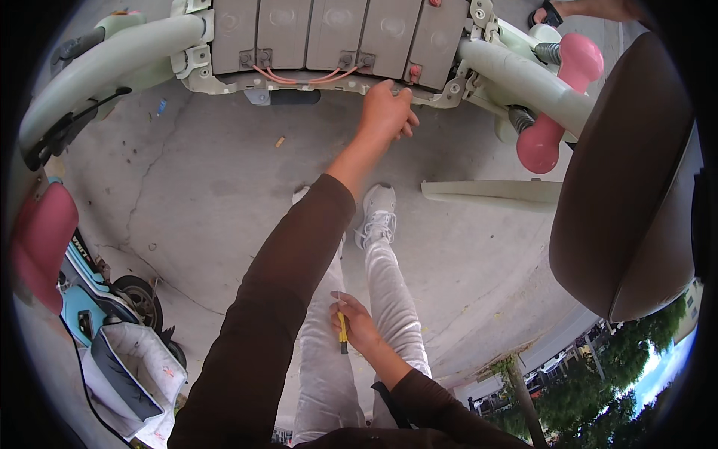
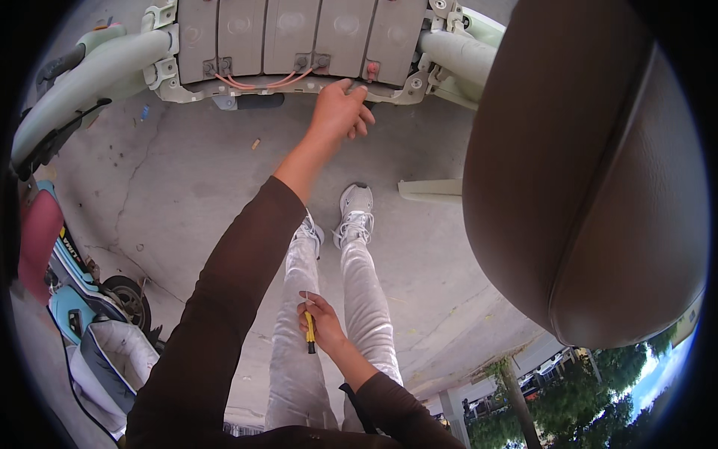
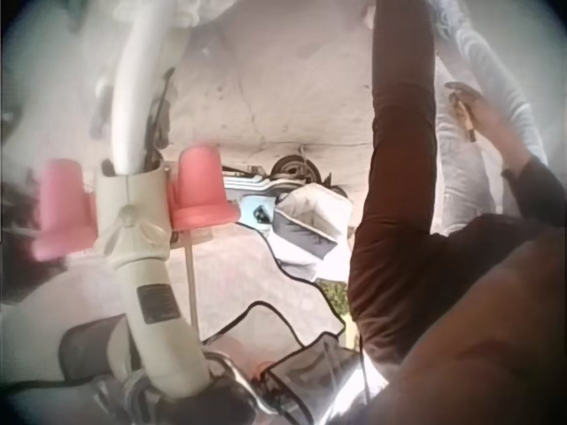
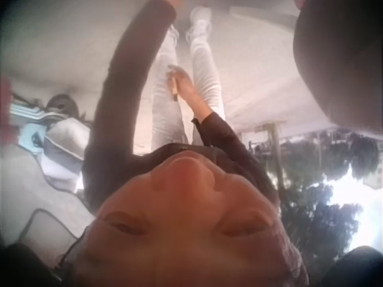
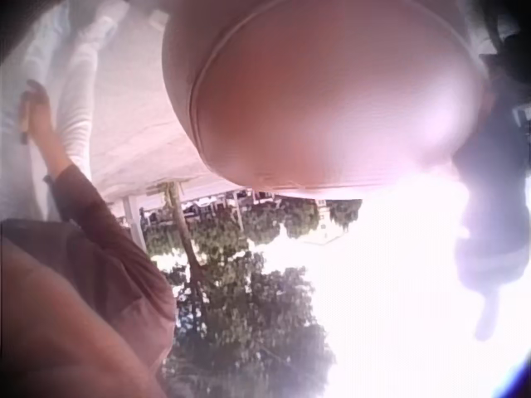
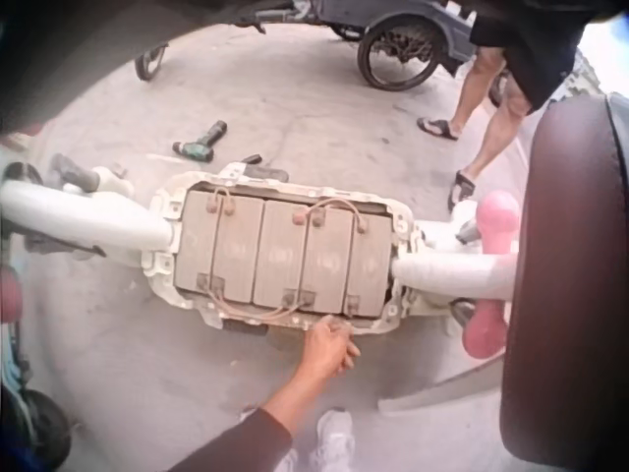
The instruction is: The person removes the seat and floorboard of a white electric scooter to access the battery compartment. They use a screwdriver and a power drill to remove screws and disconnect battery terminals. The person then reattaches the battery terminals and secures the battery with the power drill.
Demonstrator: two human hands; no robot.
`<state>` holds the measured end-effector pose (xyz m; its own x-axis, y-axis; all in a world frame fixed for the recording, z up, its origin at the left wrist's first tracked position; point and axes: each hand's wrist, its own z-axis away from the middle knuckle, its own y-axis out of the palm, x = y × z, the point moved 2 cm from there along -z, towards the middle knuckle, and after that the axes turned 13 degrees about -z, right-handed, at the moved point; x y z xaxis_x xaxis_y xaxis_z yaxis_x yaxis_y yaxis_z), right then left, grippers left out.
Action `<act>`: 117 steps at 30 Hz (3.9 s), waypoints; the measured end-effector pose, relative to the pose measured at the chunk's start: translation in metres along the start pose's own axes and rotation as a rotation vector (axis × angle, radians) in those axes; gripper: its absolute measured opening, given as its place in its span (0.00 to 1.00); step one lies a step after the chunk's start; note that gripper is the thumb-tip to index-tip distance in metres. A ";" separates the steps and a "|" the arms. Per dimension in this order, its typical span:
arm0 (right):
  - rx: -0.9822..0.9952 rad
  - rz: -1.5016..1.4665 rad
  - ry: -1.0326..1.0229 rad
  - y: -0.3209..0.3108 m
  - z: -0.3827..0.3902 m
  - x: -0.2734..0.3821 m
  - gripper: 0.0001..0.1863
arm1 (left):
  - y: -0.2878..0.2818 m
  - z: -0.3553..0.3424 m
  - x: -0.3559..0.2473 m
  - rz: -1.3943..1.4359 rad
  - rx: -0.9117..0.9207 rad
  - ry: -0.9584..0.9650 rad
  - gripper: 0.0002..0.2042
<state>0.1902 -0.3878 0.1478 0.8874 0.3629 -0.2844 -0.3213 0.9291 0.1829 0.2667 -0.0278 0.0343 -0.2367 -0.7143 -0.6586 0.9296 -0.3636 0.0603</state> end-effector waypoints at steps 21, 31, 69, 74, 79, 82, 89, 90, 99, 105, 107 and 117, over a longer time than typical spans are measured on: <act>0.018 0.023 0.054 0.004 -0.001 0.002 0.15 | 0.018 -0.032 0.019 -0.657 -0.546 0.478 0.14; -0.029 0.521 -0.677 0.049 -0.008 0.124 0.17 | 0.001 -0.029 0.016 -0.502 -0.221 0.383 0.12; -0.472 2.029 -1.579 0.244 -0.052 0.320 0.06 | 0.002 0.133 0.170 0.037 0.024 -0.218 0.11; -0.307 1.389 -1.174 0.243 -0.040 0.315 0.08 | 0.022 0.204 0.190 0.222 0.040 -0.376 0.11; -0.238 1.104 -1.130 0.248 -0.041 0.305 0.06 | 0.044 0.263 0.225 0.316 0.084 -0.552 0.10; -0.187 1.103 -1.187 0.250 -0.046 0.302 0.05 | 0.048 0.276 0.238 0.320 0.109 -0.628 0.10; -0.279 0.999 -1.179 0.259 -0.059 0.299 0.04 | 0.048 0.274 0.250 0.364 0.023 -0.607 0.10; -0.283 0.978 -1.189 0.259 -0.060 0.297 0.04 | 0.047 0.274 0.252 0.365 0.013 -0.623 0.10; -0.244 0.759 -1.011 0.266 -0.057 0.293 0.04 | 0.045 0.273 0.258 0.380 0.017 -0.610 0.10; -0.232 0.624 -0.949 0.269 -0.058 0.293 0.06 | 0.045 0.271 0.262 0.417 0.035 -0.596 0.11; -0.259 0.715 -1.056 0.266 -0.063 0.282 0.05 | 0.047 0.272 0.262 0.421 0.021 -0.614 0.11; -0.116 0.776 -0.727 0.270 -0.053 0.282 0.05 | 0.036 0.270 0.262 0.454 0.032 -0.620 0.09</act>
<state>0.3356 -0.0307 0.0671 0.3983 0.7641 0.5075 -0.8783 0.4773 -0.0292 0.1614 -0.3894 0.0665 0.0423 -0.9988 -0.0237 0.9670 0.0349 0.2525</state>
